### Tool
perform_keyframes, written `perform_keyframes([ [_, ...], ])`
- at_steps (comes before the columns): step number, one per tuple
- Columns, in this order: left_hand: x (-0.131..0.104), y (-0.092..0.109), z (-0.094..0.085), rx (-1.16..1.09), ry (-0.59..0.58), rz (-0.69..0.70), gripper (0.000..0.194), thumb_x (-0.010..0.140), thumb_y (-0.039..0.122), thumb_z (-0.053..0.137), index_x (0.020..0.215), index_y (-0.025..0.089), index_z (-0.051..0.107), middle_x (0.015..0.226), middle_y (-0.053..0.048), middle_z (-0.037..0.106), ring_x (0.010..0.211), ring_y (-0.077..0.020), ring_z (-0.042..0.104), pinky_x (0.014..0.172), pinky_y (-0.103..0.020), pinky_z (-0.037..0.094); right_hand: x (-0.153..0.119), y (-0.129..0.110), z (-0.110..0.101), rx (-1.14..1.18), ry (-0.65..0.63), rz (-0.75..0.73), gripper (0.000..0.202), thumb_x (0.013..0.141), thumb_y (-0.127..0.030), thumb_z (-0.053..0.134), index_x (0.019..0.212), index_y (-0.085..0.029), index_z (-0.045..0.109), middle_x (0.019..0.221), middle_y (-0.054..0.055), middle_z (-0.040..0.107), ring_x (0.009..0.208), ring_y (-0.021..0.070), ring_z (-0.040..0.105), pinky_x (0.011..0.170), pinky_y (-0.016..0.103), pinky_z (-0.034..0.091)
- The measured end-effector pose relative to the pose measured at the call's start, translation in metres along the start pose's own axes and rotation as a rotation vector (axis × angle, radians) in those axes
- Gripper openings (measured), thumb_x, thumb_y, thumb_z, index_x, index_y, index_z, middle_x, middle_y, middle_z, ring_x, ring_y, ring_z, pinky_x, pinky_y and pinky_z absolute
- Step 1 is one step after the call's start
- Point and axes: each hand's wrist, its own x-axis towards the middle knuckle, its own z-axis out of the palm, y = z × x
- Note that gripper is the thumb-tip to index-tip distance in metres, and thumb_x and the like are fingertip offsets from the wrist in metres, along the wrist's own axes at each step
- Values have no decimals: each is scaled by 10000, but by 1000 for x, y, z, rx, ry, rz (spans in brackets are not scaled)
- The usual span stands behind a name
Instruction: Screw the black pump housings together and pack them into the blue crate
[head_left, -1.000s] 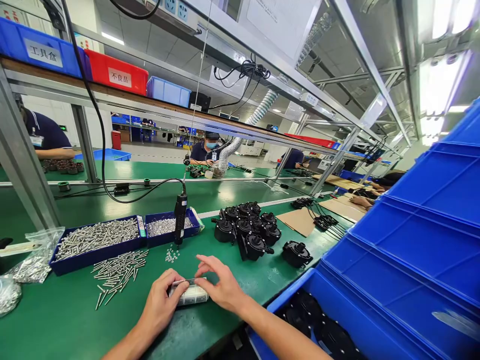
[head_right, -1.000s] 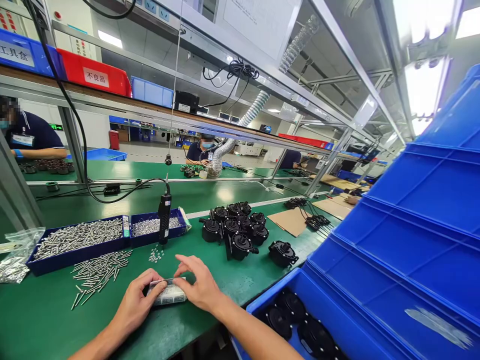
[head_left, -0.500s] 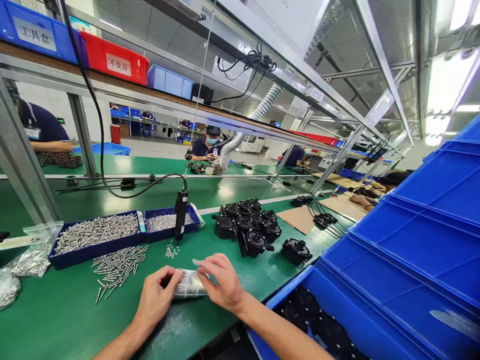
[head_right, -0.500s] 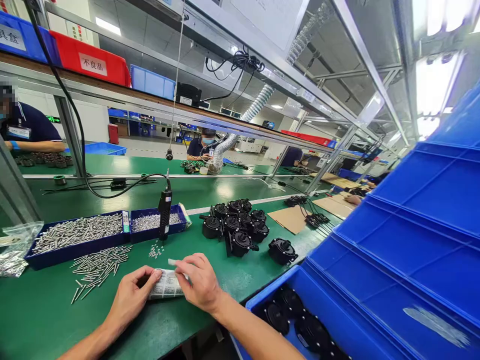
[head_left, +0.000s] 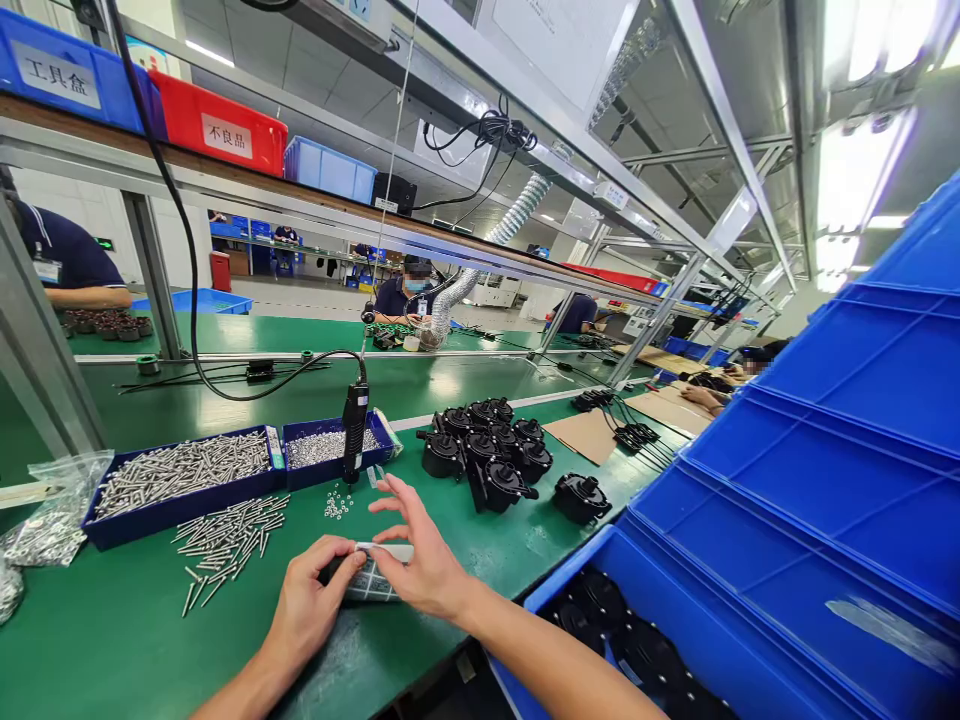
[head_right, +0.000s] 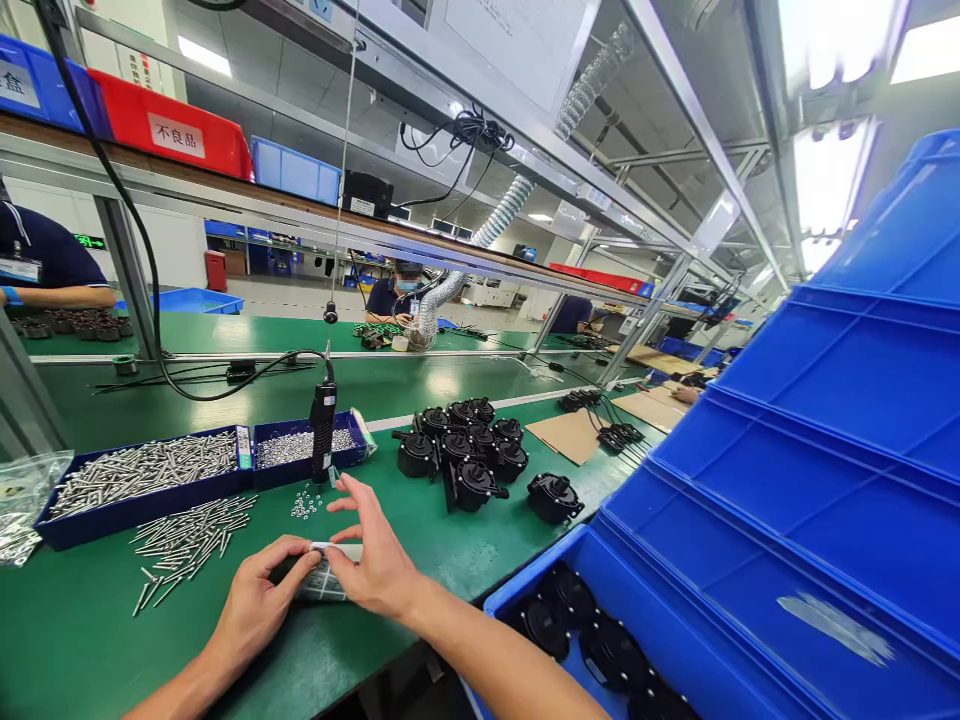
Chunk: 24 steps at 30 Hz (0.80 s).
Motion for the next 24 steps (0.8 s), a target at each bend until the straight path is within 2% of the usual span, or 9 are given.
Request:
perform_keyframes([
  [7,0,-10,0,80,-54,-48,345,940,565,725,972,232,805,912,-46,800,813,-227,731,767,-316,588,-8,-1,11,-282,-76,-243,871,996,-17,498,1729,-360,178,1696,164,310,1300,266,668,913,421,743],
  [9,-2,-16,0,123,-37,-66,390,947,583,705,1085,226,783,988,-68,804,850,-246,748,793,-353,621,-14,-3,13,-293,-107,-281,862,1011,-34,513,1734,-336,155,1713,175,291,1326,266,669,930,396,740],
  [11,-4,-21,-1,202,38,-23,468,957,588,686,1254,228,731,1168,-104,785,997,-289,761,885,-430,648,-15,-1,4,-312,-81,-317,860,1013,-59,551,1733,-313,157,1714,181,297,1385,276,637,959,384,729],
  [13,-9,-24,-1,322,69,99,529,957,557,709,1392,258,668,1377,-134,704,1225,-339,705,1018,-520,627,-12,6,-21,-440,3,-348,834,1014,-56,549,1728,-300,195,1712,183,306,1473,306,564,1071,461,680],
  [15,-14,-27,1,441,-22,280,511,955,473,746,1429,306,656,1500,-133,626,1373,-362,617,1100,-556,590,-6,21,-62,-647,122,-321,786,1014,-39,523,1709,-307,272,1705,179,319,1543,343,485,1218,597,546],
  [17,-18,-33,5,533,-141,440,429,986,346,713,1414,347,675,1515,-110,626,1381,-344,610,1096,-531,603,0,39,-111,-784,250,-188,713,1019,-71,534,1666,-323,372,1688,163,330,1560,352,459,1287,637,444],
  [19,-18,-43,12,618,-190,535,421,1022,222,617,1414,364,680,1468,-86,675,1321,-310,653,1047,-492,636,1,58,-158,-800,339,-99,699,1026,-108,527,1680,-267,340,1705,211,245,1592,401,392,1286,706,390],
  [22,-11,-53,21,774,-121,556,536,1026,94,517,1469,364,654,1493,-74,671,1369,-304,633,1097,-521,610,-4,82,-202,-756,367,-16,775,1008,-165,550,1707,-292,241,1723,221,150,1564,422,428,1132,677,566],
  [24,-8,-51,22,869,-23,543,585,1015,66,517,1511,357,628,1606,-96,579,1494,-354,530,1185,-622,525,-9,90,-212,-710,363,21,800,1004,-173,523,1712,-334,188,1727,214,136,1503,397,525,994,587,668],
])
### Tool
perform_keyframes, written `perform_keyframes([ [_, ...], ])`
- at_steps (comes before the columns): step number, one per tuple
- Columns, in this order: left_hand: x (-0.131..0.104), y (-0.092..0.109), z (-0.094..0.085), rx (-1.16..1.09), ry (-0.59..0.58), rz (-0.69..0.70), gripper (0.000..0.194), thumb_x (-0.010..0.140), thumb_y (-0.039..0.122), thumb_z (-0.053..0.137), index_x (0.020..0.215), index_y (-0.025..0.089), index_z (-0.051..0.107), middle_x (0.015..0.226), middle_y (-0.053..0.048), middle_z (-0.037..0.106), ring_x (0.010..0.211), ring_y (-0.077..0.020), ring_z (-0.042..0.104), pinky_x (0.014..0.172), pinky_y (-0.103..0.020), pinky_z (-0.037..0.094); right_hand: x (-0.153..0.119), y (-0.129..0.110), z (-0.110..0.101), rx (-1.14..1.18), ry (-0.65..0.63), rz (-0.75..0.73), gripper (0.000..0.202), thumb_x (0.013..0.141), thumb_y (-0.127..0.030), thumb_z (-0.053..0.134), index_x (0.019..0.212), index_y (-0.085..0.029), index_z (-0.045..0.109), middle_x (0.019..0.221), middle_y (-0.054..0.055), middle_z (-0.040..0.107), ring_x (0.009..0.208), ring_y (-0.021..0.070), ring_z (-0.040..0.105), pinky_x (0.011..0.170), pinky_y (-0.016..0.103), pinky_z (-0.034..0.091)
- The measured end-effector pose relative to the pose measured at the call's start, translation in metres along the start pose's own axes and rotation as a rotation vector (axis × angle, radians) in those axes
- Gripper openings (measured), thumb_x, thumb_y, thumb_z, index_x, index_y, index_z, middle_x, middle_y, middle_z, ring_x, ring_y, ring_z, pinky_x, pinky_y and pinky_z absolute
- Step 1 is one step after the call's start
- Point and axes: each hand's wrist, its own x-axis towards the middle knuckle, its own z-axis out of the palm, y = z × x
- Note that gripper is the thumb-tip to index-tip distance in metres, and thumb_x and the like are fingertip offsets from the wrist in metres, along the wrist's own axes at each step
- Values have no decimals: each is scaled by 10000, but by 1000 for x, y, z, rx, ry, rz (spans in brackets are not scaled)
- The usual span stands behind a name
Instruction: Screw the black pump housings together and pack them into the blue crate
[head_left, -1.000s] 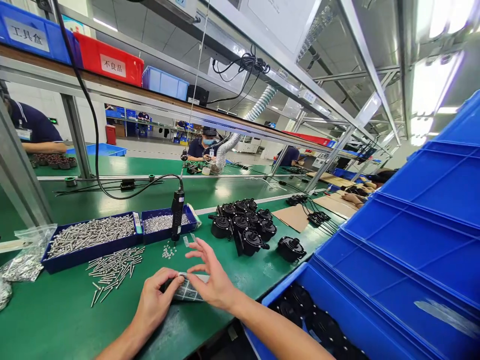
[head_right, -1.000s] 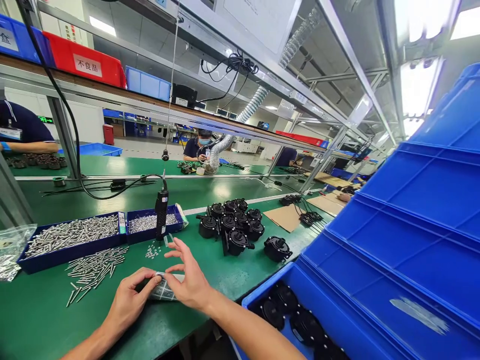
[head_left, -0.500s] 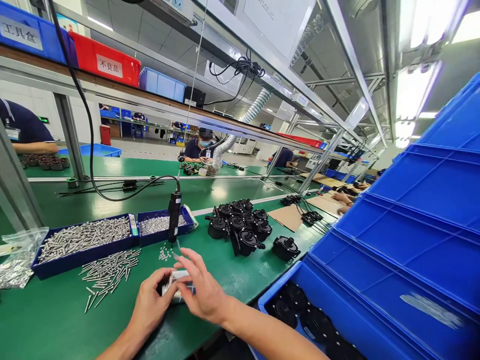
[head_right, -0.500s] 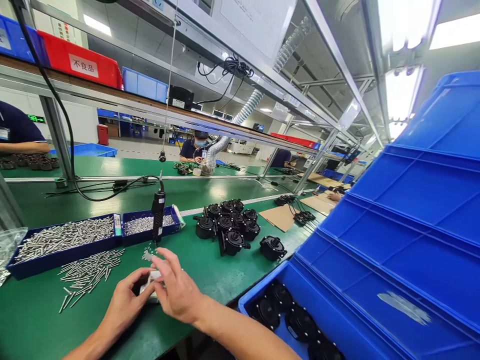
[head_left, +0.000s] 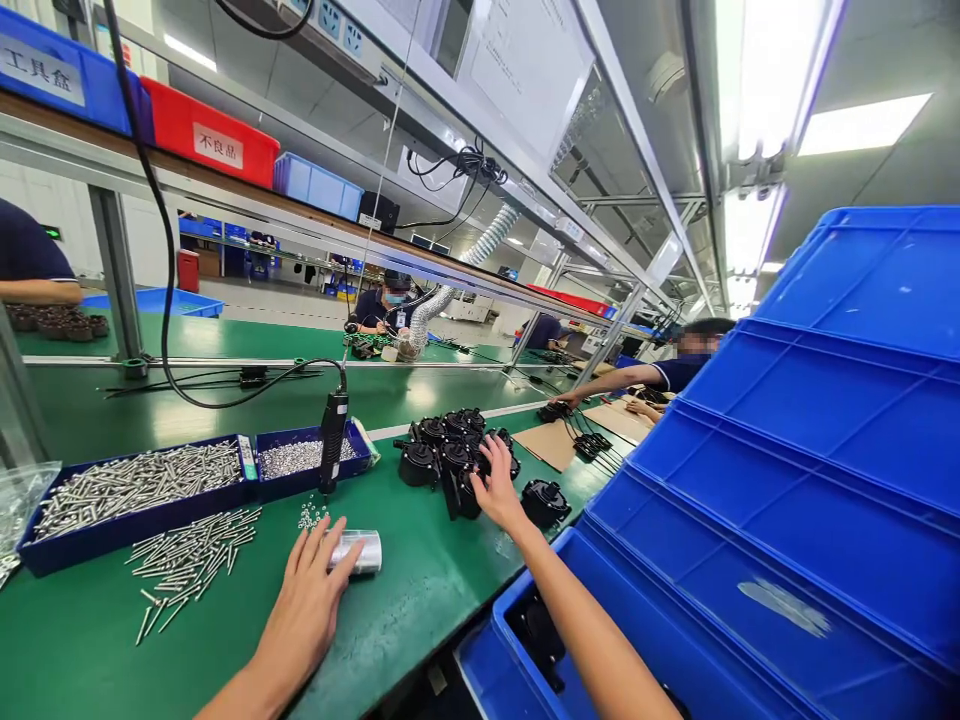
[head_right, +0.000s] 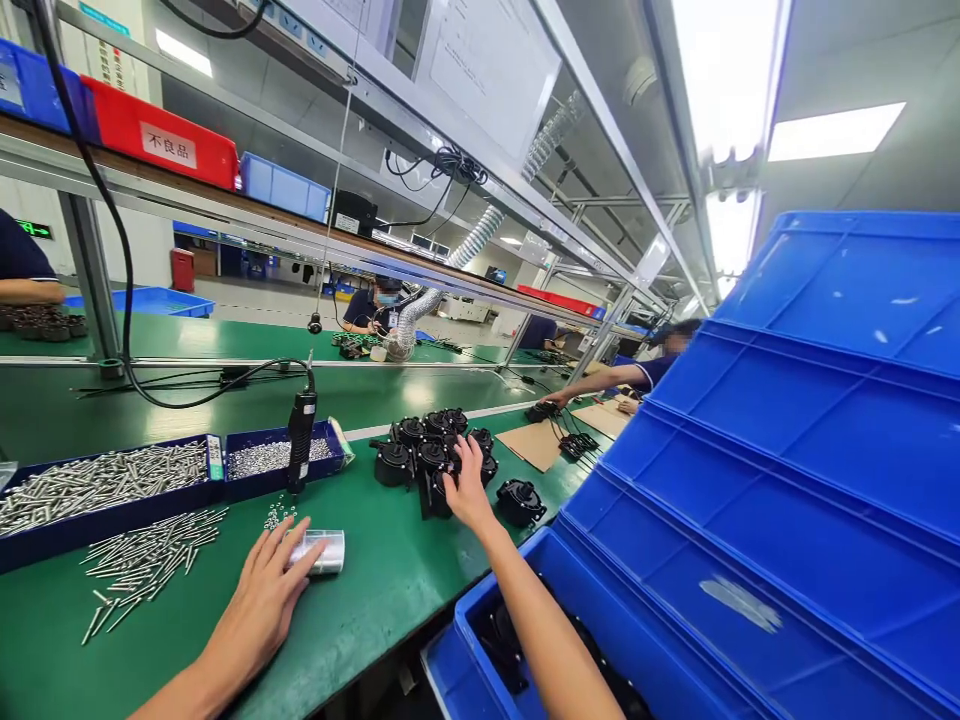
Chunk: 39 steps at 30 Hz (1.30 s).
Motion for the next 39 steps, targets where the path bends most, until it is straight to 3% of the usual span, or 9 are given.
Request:
perform_keyframes([
  [4,3,9,-21,24,64,-26,593,1029,119,566,1582,332,559,1697,-143,462,1550,-406,459,1194,-656,506,-19,-20,6,65,-46,26,806,1019,-170,490,1715,-376,141,1767,194,104,1490,361,565,942,497,696],
  [8,-4,24,-38,-262,-80,61,629,1033,249,640,1631,361,479,1613,-121,570,1433,-334,611,1140,-483,601,-62,-94,10,104,-117,13,792,1041,-139,491,1730,-355,165,1806,146,136,1623,344,387,1252,621,469],
  [10,-8,30,-41,-404,-210,72,812,987,376,745,1696,370,350,1679,-146,492,1480,-371,570,1146,-513,592,-86,-139,7,149,-224,14,836,1026,-136,542,1742,-327,155,1828,137,73,1699,367,162,1287,658,405],
  [14,-11,35,-44,-556,-330,94,1181,811,666,882,1735,383,203,1773,-197,308,1567,-460,434,1194,-630,510,-110,-192,-10,295,-400,-129,962,975,-93,584,1759,-274,56,1833,167,82,1695,392,164,1280,697,391],
  [18,-12,39,-47,-576,-355,44,1106,773,636,930,1681,390,349,1741,-184,383,1535,-444,489,1186,-583,538,-108,-176,-18,206,-352,-360,962,895,18,523,1738,-309,196,1831,130,144,1679,402,224,1271,714,395],
  [22,-10,39,-46,-678,-348,-14,906,762,354,951,1569,356,539,1650,-143,533,1458,-380,593,1181,-498,558,-111,-153,-6,158,-460,-430,1154,774,-77,705,1758,-238,123,1837,175,-47,1668,492,182,1223,725,447],
  [25,-5,28,-47,-823,-314,-145,817,744,317,926,1505,299,629,1589,-155,601,1439,-374,610,1227,-542,498,-111,-161,4,201,-444,-442,1157,818,-95,755,1753,-278,99,1832,188,-19,1676,488,148,1215,735,446],
  [31,12,-4,-54,-1084,-279,-780,905,619,698,968,1344,198,761,1387,-182,743,1309,-421,688,1148,-585,549,-88,-197,9,807,-263,190,915,962,-169,681,1650,-466,157,1727,147,225,1403,296,545,828,383,675],
  [39,15,-10,-58,-1190,-348,-818,938,548,735,995,1305,222,784,1390,-172,741,1326,-433,669,1167,-614,518,-86,-218,35,1144,-370,403,1031,797,-160,799,1581,-479,210,1681,110,204,1290,252,505,666,244,577],
])
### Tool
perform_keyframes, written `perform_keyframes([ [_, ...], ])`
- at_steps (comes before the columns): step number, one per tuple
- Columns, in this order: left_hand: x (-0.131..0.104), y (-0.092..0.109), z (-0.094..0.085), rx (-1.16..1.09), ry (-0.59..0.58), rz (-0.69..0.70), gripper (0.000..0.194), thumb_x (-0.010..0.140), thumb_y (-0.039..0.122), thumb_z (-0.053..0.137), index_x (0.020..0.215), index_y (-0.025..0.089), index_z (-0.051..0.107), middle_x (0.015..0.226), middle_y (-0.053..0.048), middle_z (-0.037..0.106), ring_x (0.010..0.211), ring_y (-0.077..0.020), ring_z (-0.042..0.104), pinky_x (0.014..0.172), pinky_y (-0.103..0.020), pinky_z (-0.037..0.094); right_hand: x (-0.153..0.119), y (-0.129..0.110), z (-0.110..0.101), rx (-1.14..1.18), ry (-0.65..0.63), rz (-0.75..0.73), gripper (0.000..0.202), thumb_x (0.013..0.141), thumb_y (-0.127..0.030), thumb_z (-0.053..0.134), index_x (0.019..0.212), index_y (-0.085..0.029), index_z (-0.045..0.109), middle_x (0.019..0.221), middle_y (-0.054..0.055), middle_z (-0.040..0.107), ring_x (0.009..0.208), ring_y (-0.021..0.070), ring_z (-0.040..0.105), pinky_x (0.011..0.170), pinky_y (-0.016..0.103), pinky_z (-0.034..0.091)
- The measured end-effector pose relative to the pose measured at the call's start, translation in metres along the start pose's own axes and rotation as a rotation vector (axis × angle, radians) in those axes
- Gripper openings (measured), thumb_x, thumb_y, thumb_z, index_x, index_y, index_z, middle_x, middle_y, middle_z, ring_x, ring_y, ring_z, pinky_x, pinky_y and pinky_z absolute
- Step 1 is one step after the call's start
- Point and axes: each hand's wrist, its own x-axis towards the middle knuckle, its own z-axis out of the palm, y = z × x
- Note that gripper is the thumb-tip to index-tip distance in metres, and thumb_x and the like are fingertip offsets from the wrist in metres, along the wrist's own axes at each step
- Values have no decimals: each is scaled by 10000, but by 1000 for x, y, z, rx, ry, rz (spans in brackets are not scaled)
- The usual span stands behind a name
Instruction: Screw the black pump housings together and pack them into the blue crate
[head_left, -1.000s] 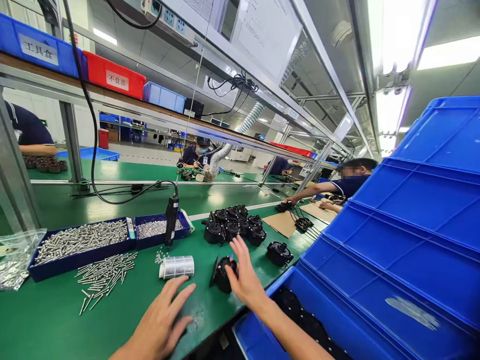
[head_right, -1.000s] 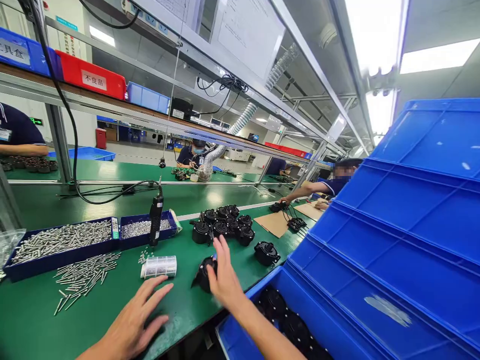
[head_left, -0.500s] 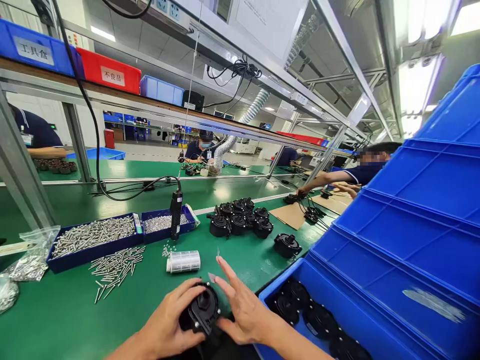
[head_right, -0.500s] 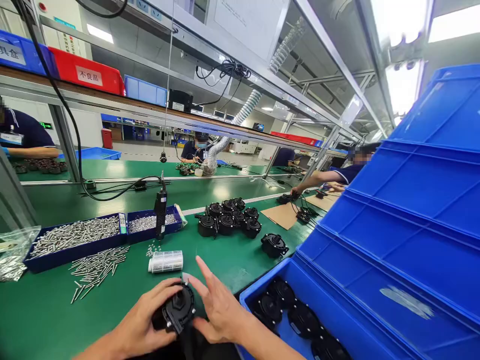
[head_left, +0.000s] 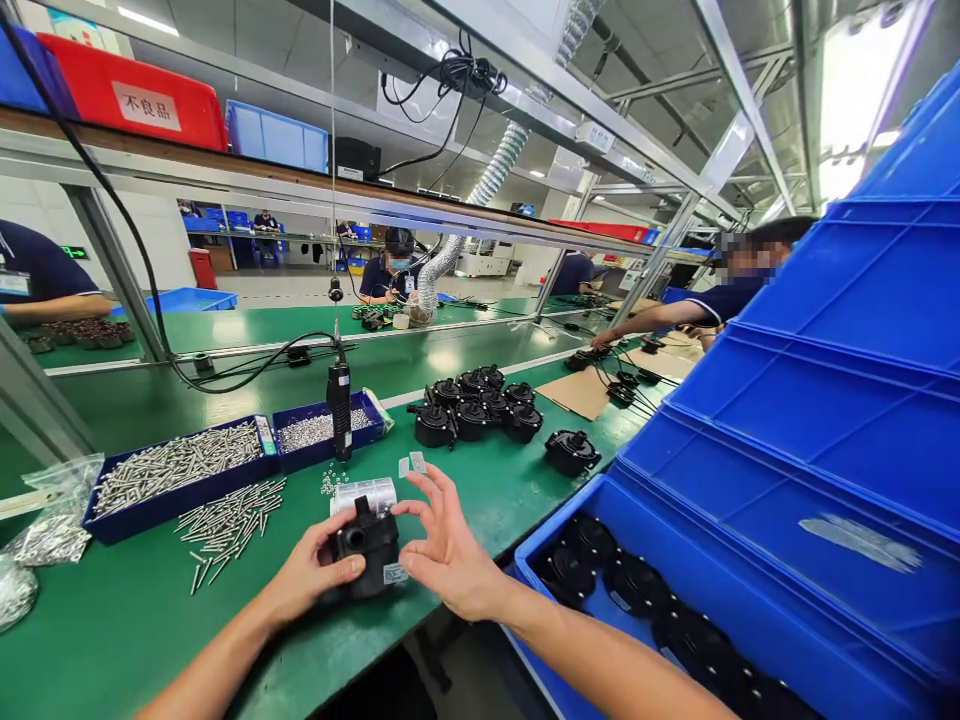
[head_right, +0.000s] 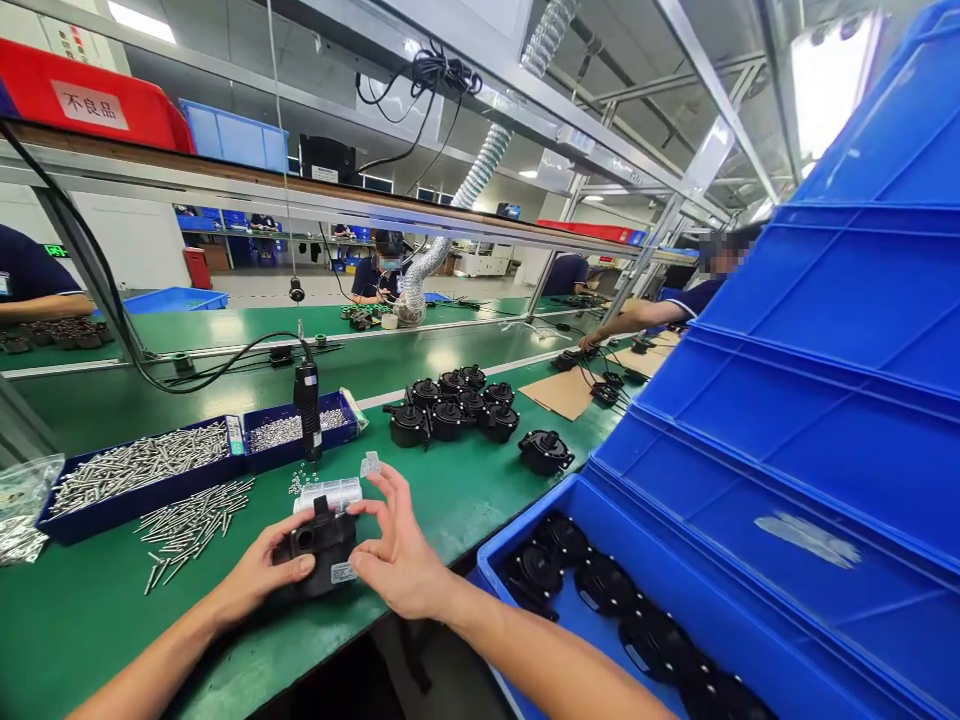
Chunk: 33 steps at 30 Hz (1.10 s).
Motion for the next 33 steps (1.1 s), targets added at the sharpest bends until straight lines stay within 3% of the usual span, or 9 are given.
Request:
perform_keyframes([
  [4,1,-1,-3,-9,-25,-11,936,567,725,995,1323,219,775,1406,-173,733,1328,-434,667,1168,-619,513,3,0,8,-63,-23,-28,1016,806,-90,743,1596,-455,219,1705,118,197,1297,241,493,697,247,601],
  [10,1,0,-3,-8,-13,-24,912,576,695,1003,1319,216,778,1376,-171,748,1287,-426,691,1132,-605,546,1,9,7,-166,-47,-45,1030,838,-58,688,1642,-435,165,1660,134,301,1361,252,501,809,318,643],
  [18,2,2,-4,-5,-54,-31,882,615,671,994,1340,224,764,1355,-148,759,1271,-402,700,1109,-568,574,-3,6,10,-242,-46,-48,1023,870,-84,697,1657,-407,128,1400,122,492,1269,250,566,865,382,663],
  [25,2,-3,-5,-21,-44,-39,891,626,657,995,1363,225,745,1414,-149,730,1325,-401,672,1139,-570,551,-3,-1,15,-264,11,-66,955,880,-62,661,1644,-387,191,1440,134,450,1378,263,479,850,344,661],
  [33,1,2,-3,-18,-61,-27,870,644,651,989,1364,226,750,1409,-149,731,1323,-411,670,1145,-581,545,-7,0,19,-382,-10,-194,961,882,-24,641,1654,-403,212,1714,152,185,1345,274,551,809,355,705],
])
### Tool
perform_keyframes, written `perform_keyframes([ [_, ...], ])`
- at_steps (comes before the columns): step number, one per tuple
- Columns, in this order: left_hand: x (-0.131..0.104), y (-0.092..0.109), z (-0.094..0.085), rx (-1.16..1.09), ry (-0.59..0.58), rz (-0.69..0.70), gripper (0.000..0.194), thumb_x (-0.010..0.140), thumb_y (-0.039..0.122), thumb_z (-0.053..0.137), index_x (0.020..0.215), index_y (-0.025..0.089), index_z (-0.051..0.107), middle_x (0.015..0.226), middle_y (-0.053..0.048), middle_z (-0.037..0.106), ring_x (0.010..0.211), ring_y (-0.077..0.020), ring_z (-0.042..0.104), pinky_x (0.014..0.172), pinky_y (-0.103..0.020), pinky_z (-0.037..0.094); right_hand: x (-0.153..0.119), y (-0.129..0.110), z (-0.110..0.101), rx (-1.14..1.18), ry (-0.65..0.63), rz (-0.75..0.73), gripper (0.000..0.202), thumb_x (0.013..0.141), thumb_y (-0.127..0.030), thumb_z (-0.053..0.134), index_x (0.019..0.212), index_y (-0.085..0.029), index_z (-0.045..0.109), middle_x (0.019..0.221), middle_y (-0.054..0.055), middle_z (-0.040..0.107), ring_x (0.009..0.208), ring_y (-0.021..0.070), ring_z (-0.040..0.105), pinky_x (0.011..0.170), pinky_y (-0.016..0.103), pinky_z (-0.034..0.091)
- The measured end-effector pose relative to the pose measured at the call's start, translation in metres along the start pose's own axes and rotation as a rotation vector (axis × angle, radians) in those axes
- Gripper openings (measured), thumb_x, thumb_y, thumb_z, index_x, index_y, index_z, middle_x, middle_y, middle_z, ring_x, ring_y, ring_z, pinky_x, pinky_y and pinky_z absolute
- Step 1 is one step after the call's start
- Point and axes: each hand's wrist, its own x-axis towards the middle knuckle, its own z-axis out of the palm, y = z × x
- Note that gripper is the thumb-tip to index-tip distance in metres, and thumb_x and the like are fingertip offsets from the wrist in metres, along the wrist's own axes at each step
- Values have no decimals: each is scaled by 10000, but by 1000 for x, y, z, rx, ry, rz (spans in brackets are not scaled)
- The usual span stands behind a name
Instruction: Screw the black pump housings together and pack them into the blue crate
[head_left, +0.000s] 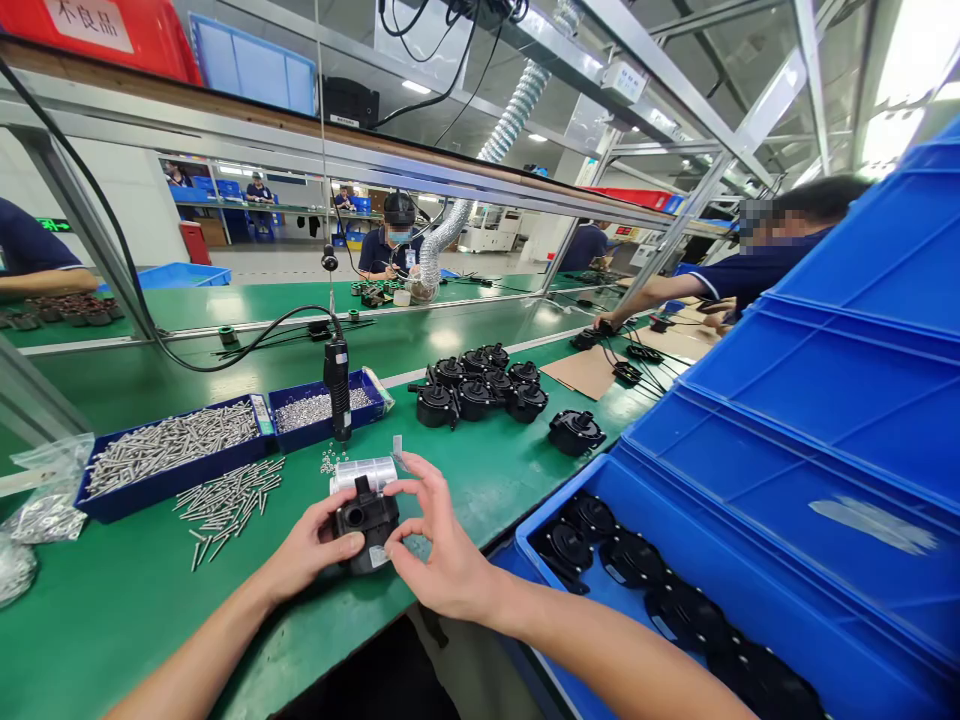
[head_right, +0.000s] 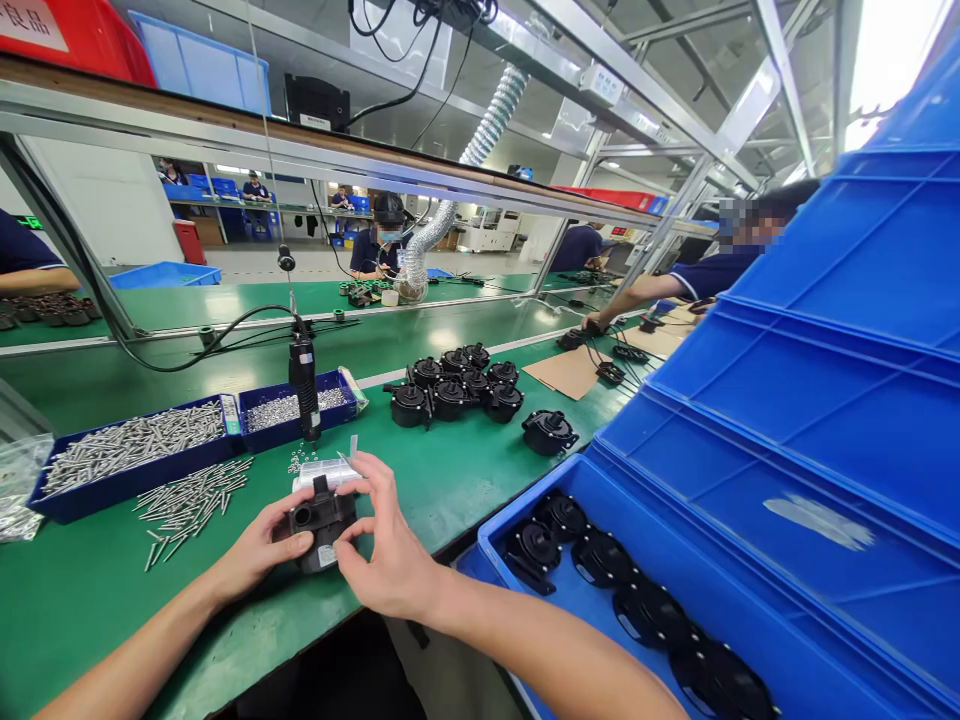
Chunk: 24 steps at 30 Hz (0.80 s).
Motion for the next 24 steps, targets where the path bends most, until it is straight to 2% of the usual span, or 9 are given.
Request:
perform_keyframes([
  [4,1,-2,-1,-7,-8,-2,878,644,652,987,1371,223,748,1404,-146,733,1316,-421,672,1146,-596,542,-1,9,-9,-232,-95,-256,932,922,7,605,1658,-401,205,1725,155,206,1425,303,547,813,367,727],
  [8,1,-3,-3,-2,-9,-20,895,642,640,993,1389,222,732,1468,-153,695,1367,-426,636,1195,-598,499,7,40,-34,-592,-162,-671,801,961,-109,702,1598,-419,327,1636,134,369,1407,329,591,1036,523,666],
  [10,0,-4,-4,-8,-28,-21,905,652,637,991,1405,214,718,1488,-159,680,1389,-429,618,1217,-604,474,12,55,-40,-612,-72,-575,888,908,-275,820,1621,-312,292,1643,204,327,1441,396,545,1096,609,608],
  [12,-1,-6,-3,-10,-35,-24,918,659,649,984,1418,214,706,1494,-160,674,1395,-429,614,1220,-611,468,14,63,-34,-577,-17,-364,1126,802,-408,905,1648,-214,187,1674,279,220,1531,468,414,1139,672,546],
  [15,-2,-13,-1,18,-8,1,937,649,674,977,1418,216,700,1492,-166,672,1386,-432,622,1208,-616,482,10,58,-13,-554,-39,-251,1274,698,-379,932,1648,-202,102,1671,276,205,1630,502,197,1208,704,455],
  [18,-4,-17,0,108,17,59,907,684,670,947,1416,202,687,1490,-188,668,1360,-440,644,1182,-634,507,10,45,-4,-547,-58,-291,1297,688,-369,933,1657,-216,84,1657,261,232,1637,486,188,1250,689,405],
  [20,-8,-13,2,242,-13,155,815,747,587,915,1429,214,669,1489,-181,668,1351,-428,656,1175,-635,519,18,42,-18,-506,-118,-372,1284,685,-497,958,1652,-239,153,1664,247,239,1592,477,302,1245,681,414],
  [22,-15,-5,6,429,-83,318,739,802,406,861,1482,253,617,1523,-149,646,1382,-391,642,1197,-610,513,35,47,-45,-460,-131,-457,1101,734,-579,917,1596,-286,298,1655,206,288,1514,444,434,1222,675,444],
  [24,-23,4,12,639,-149,513,813,795,205,768,1567,293,526,1598,-121,582,1434,-347,609,1214,-557,519,60,59,-76,-459,50,-424,778,871,-476,805,1517,-320,402,1640,166,317,1461,387,499,1169,631,517],
])
